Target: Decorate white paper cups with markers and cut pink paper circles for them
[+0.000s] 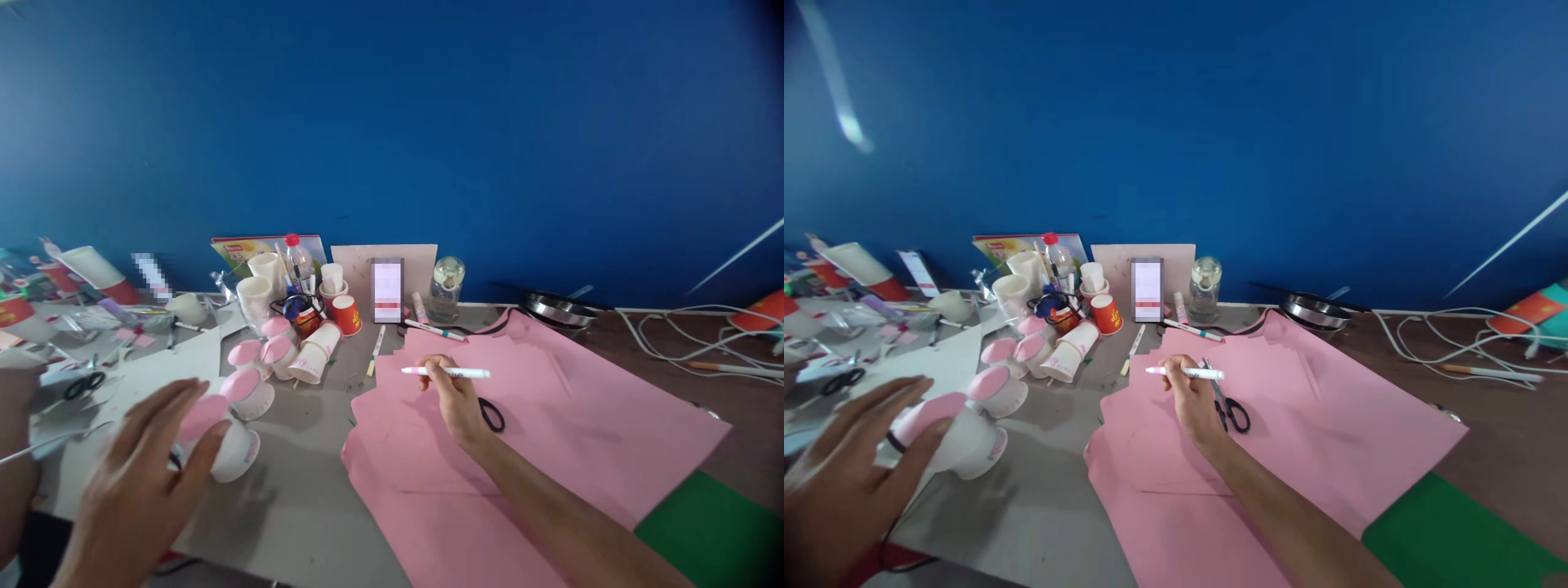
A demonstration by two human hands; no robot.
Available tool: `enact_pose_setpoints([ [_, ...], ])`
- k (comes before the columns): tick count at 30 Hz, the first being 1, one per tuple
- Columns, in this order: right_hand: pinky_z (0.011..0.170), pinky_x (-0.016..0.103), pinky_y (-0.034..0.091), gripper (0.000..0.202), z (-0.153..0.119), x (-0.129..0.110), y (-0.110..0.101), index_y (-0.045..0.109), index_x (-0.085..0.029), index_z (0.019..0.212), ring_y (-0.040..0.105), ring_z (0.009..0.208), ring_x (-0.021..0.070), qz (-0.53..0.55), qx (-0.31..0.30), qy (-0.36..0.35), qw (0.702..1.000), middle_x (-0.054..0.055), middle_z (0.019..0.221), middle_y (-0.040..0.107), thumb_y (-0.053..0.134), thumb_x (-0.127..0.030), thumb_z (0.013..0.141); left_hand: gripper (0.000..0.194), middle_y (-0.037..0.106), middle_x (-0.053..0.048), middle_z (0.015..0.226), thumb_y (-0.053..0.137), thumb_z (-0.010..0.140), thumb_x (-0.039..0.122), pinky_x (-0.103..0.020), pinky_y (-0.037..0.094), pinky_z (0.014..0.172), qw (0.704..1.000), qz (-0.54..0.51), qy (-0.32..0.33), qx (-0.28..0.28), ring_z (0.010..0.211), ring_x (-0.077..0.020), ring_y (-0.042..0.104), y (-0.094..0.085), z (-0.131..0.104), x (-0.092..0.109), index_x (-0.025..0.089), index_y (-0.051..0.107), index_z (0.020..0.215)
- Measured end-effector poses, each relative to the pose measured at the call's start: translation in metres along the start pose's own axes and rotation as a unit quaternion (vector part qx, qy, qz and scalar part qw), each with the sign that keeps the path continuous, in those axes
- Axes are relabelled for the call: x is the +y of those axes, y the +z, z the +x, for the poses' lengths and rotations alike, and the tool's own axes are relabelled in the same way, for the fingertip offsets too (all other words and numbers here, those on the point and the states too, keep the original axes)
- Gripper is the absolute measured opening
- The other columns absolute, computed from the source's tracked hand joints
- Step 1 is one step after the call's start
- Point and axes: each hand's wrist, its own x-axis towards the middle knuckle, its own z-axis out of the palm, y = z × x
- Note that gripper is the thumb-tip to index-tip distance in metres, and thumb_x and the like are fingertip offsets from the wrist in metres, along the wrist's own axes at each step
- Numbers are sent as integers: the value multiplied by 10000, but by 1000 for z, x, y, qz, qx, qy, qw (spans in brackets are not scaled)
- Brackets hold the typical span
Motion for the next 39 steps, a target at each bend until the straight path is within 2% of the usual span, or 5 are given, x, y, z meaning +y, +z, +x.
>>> enact_pose_setpoints([
  [5, 624, 283, 396, 312, 0, 1, -1, 628, -187, 794, 512, 645, 171, -7, 3, 1, 1000, 0, 616, 541, 510, -467, 866, 272, 646, -103, 1132, 549, 841, 285, -377, 489, 936, 972, -182, 118, -89, 1075, -255, 607, 45, -20, 62, 232, 617, 1099],
  [11, 631, 282, 424, 280, 11, 18, -4, 620, -183, 774, 519, 623, 152, 76, 28, 9, 997, -1, 638, 555, 548, -444, 847, 254, 661, -102, 1054, 518, 849, 218, -313, 522, 850, 926, -319, 109, -170, 985, -206, 633, 113, -10, 102, 199, 626, 1079],
  [20, 416, 212, 371, 509, 25, 32, -15, 533, -154, 1197, 426, 418, 101, 55, 85, 10, 995, -37, 546, 572, 427, -555, 903, 226, 663, -93, 1005, 478, 894, 301, -328, 531, 788, 918, -334, 87, -193, 919, -203, 646, 178, 11, 104, 192, 597, 1053],
  [28, 648, 282, 494, 269, 14, 42, -14, 590, -202, 1137, 610, 656, 159, -169, -49, -133, 975, 31, 776, 662, 463, -292, 918, 168, 686, -82, 952, 497, 882, 218, -348, 509, 816, 938, -304, 143, -86, 917, -219, 629, 202, 0, 88, 180, 619, 991],
  [39, 806, 344, 440, 315, 15, 29, -13, 541, -178, 1165, 575, 809, 215, -331, -168, -207, 905, 59, 855, 640, 441, -195, 867, 334, 620, -124, 1156, 516, 870, 292, -396, 502, 910, 946, -281, 103, -124, 1064, -258, 589, 225, -8, 77, 191, 549, 1187],
])
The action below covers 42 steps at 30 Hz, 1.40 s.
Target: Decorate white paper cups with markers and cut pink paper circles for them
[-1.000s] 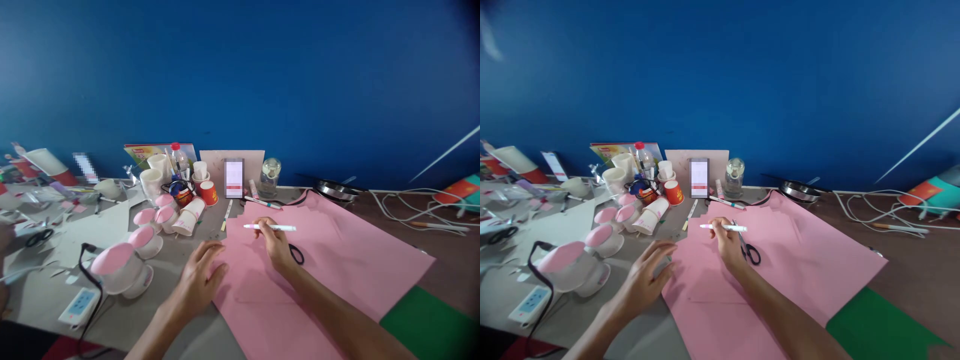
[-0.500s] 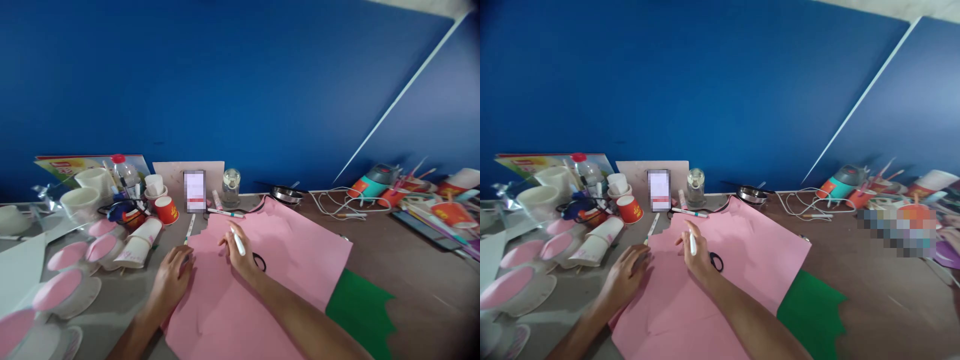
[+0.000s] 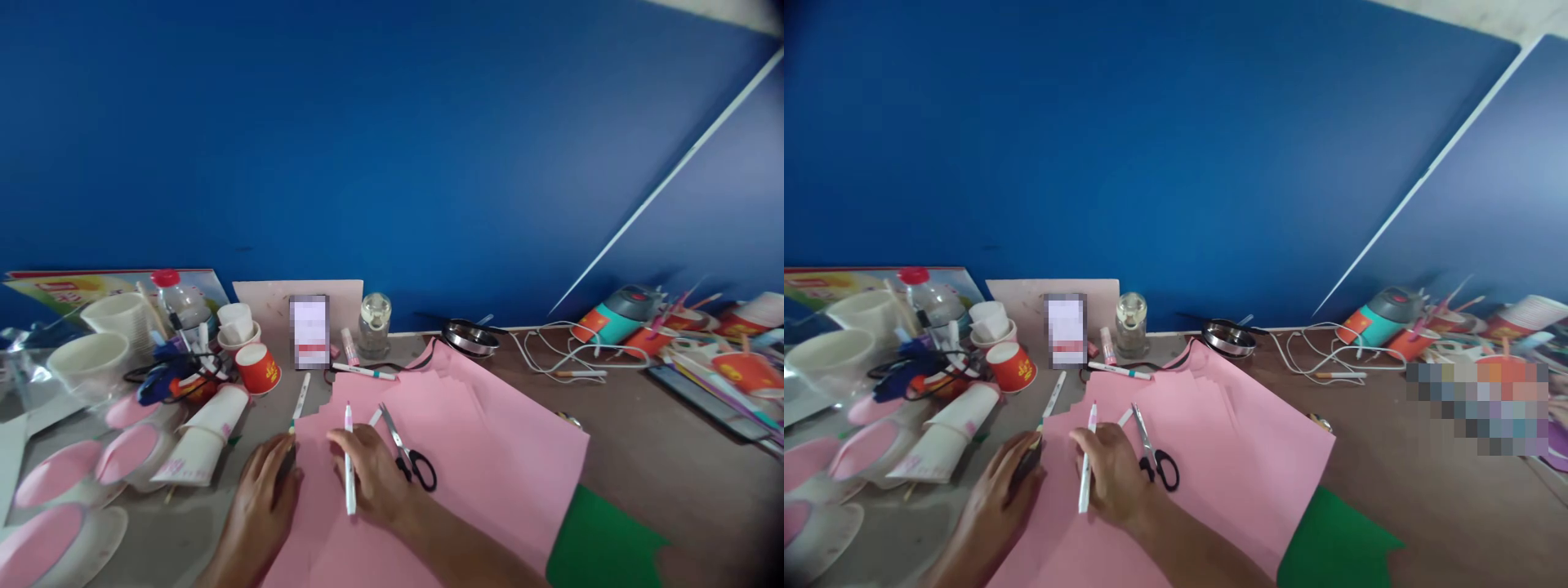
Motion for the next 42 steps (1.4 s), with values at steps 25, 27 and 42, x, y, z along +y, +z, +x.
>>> enact_pose_setpoints([
  [25, 774, 286, 438, 450, -3, 26, 30, 550, -253, 1122, 579, 837, 211, -80, -63, 22, 995, 27, 862, 648, 581, -55, 719, 302, 727, -88, 1054, 555, 835, 282, -299, 589, 794, 998, 33, 33, 38, 962, -228, 697, -14, 16, -28, 216, 635, 1118],
  [27, 806, 296, 431, 444, -4, 20, 24, 536, -240, 1140, 575, 871, 213, -80, -60, 21, 995, 40, 897, 648, 579, -60, 736, 301, 719, -96, 1050, 529, 841, 324, -344, 585, 808, 998, 30, 13, 45, 971, -242, 688, -15, 27, -22, 210, 641, 1097],
  [42, 809, 353, 449, 391, 1, 9, 12, 562, -179, 1106, 585, 840, 237, -76, -49, -2, 996, 85, 874, 657, 532, -73, 731, 319, 611, -166, 1162, 465, 851, 360, -484, 480, 910, 981, 161, -15, 112, 1078, -318, 585, -45, 114, -12, 176, 607, 1071],
])
